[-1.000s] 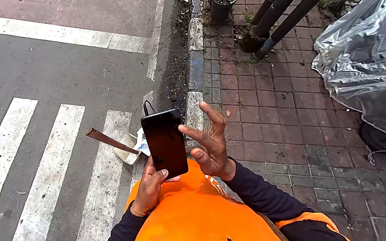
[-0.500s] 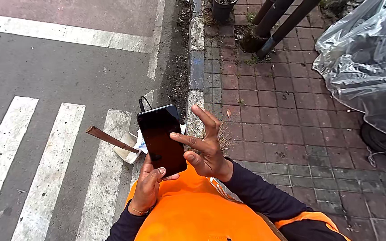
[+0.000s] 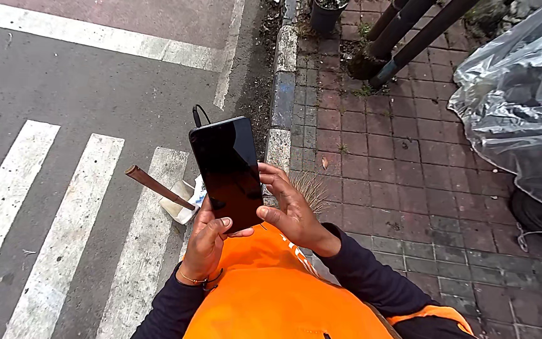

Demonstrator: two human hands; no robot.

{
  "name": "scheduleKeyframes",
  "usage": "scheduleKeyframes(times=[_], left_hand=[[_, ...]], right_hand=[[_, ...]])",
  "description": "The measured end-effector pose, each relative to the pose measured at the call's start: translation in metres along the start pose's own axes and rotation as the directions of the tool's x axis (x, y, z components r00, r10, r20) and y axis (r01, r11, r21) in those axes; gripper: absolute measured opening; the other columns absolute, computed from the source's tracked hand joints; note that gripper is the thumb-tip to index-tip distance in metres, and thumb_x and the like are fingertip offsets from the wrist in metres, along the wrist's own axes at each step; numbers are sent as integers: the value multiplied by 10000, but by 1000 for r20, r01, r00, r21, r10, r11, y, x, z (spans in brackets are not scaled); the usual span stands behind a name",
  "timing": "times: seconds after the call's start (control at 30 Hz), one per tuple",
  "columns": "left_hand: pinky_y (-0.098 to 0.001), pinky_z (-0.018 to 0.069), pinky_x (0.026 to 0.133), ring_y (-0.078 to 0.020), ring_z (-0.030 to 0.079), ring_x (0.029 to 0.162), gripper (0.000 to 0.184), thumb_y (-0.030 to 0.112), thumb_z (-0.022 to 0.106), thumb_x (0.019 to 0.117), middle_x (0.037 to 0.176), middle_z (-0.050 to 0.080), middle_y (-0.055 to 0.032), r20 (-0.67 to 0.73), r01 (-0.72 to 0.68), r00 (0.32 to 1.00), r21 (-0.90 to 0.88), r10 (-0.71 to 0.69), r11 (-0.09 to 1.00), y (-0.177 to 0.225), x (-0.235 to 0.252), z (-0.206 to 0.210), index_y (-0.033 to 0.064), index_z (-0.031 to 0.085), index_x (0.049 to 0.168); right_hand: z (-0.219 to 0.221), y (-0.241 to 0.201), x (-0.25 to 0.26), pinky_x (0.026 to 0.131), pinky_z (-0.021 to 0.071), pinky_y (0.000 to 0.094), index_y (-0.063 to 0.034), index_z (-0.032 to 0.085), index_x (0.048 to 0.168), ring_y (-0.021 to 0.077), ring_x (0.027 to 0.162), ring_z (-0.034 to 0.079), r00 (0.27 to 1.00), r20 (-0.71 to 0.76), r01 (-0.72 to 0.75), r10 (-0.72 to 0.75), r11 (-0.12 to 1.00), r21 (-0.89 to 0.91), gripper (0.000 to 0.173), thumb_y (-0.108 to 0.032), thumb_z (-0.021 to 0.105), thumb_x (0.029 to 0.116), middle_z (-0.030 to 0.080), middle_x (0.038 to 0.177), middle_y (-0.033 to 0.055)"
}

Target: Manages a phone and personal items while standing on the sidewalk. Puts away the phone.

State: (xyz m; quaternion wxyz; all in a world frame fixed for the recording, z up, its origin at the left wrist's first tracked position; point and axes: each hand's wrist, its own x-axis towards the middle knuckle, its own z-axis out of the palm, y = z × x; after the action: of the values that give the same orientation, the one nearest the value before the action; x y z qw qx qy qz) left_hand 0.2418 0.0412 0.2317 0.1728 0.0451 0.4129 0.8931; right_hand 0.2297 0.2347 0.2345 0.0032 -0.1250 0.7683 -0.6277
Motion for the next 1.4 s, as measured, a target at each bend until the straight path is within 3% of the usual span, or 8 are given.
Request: scheduleKeyframes(times=[0.13,0.23,0.4,0.6,0.9,1.4], left_hand=[[-402,646,799,-201,730,1015,461,107,503,928,1200,694,-25,10,-12,1000,-11,12,1000,1,1,-2,183,433,1378],[-409,645,802,-196,728,1021,485,65,482,903,1191,693,-22,9,-1,1000,-44,1,999,2,2,-1,200,456,1368],[-415,647,803,-196,728,1021,564,-8,450,860,1204,687,-20,3,-11,1000,-7,11,1000,3,3,0,185,421,1389],[-419,646,807,-205,726,1030,587,1,469,858,1227,676,-23,10,-11,1000,-1,11,1000,2,5,0,180,394,1412],[-422,649,797,-210,725,1040,543,15,488,877,1219,683,-29,24,-11,1000,-3,11,1000,2,8,0,188,418,1388],[-412,654,776,-210,728,1032,533,0,473,881,1212,689,-32,-3,-9,1000,19,9,1000,3,11,1,181,431,1380]], right_hand=[[1,-3,-1,1106,441,371,24,585,1345,198,1353,475,996,77,42,-40,999,-30,560,-327,663,916,486,1479,150],[1,-5,-1,1102,443,360,17,526,1406,184,1346,483,993,108,44,-39,998,-39,584,-260,657,909,492,1474,139],[3,-4,0,1092,455,372,21,551,1384,187,1335,499,997,77,34,-31,998,-44,519,-192,625,916,521,1448,139],[7,-3,1,1085,459,366,14,571,1359,186,1312,519,1000,20,22,-21,999,-34,458,-135,605,927,559,1406,132],[-6,-5,5,1063,496,330,1,611,1321,159,1312,523,996,82,-42,34,994,101,419,-131,582,924,556,1399,100],[-19,-3,10,1098,484,339,36,550,1392,162,1343,512,980,200,-18,-3,995,102,489,-79,557,917,540,1424,132]])
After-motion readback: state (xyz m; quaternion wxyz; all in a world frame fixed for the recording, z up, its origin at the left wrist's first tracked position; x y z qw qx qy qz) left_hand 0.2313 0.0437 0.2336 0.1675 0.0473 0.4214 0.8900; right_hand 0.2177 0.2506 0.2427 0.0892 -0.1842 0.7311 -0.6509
